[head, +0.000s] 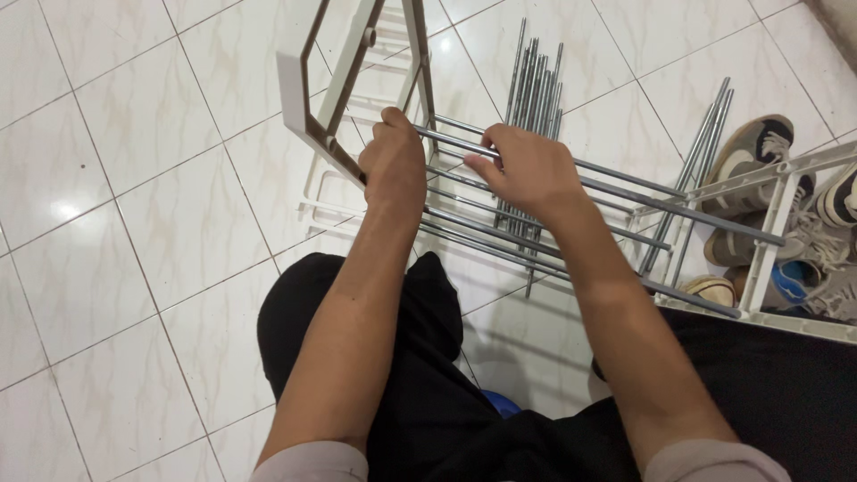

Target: The person assembles a metal shoe rack by inserting metal rods into the slots of white plastic side frames. They repeatedly pick up rods, align them with the frame holes, and push them through to form the rack structure.

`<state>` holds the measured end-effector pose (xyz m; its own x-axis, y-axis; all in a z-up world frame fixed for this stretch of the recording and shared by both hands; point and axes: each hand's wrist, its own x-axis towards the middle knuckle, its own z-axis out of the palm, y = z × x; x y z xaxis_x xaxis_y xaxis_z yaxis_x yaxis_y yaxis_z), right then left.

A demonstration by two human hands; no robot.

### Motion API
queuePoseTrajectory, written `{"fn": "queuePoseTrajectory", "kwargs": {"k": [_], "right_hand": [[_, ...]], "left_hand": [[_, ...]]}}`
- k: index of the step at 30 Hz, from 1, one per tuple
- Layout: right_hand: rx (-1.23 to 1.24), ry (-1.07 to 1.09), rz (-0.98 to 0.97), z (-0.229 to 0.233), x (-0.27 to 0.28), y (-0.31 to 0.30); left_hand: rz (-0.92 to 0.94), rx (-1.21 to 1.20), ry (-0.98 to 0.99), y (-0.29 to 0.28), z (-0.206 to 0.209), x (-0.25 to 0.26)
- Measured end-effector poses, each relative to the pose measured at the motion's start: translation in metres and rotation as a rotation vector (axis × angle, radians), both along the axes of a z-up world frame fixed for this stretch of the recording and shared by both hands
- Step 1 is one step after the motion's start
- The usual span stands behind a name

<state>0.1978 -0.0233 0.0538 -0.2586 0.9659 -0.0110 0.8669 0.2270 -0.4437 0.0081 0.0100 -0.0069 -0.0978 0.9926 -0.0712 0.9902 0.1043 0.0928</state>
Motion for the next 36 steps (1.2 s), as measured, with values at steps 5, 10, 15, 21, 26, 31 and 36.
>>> {"fn": "queuePoseTrajectory", "kwargs": {"k": [5, 10, 15, 21, 26, 31, 36], "right_hand": [[0.376, -0.153, 0.007, -0.01, 0.018, -0.023], [0.542, -0.105, 0.028, -0.006, 0.042, -0.033], [0.599, -0.186, 0.014, -0.003, 0.041, -0.04], [0.655, -0.276, 0.012, -0.011, 0.041, -0.035], [0.477, -0.251, -0.038, -0.011, 0.036, -0.032], [-0.175, -0.185, -0.195, 0.013, 0.027, -0.021], [-0.444, -0.018, -0.168, 0.003, 0.043, 0.004]], "left_hand": [[0.025, -0.048, -0.007, 0.004, 0.008, 0.002], [0.048, -0.111, -0.062, 0.005, 0.016, 0.004], [0.112, -0.12, -0.125, 0.005, 0.018, 0.007], [0.046, -0.023, -0.107, 0.005, 0.004, 0.0], [-0.045, 0.079, 0.006, -0.002, 0.0, -0.006], [-0.096, 0.02, 0.033, -0.004, 0.012, -0.01], [-0.065, -0.035, -0.016, -0.003, 0.017, -0.005]]}}
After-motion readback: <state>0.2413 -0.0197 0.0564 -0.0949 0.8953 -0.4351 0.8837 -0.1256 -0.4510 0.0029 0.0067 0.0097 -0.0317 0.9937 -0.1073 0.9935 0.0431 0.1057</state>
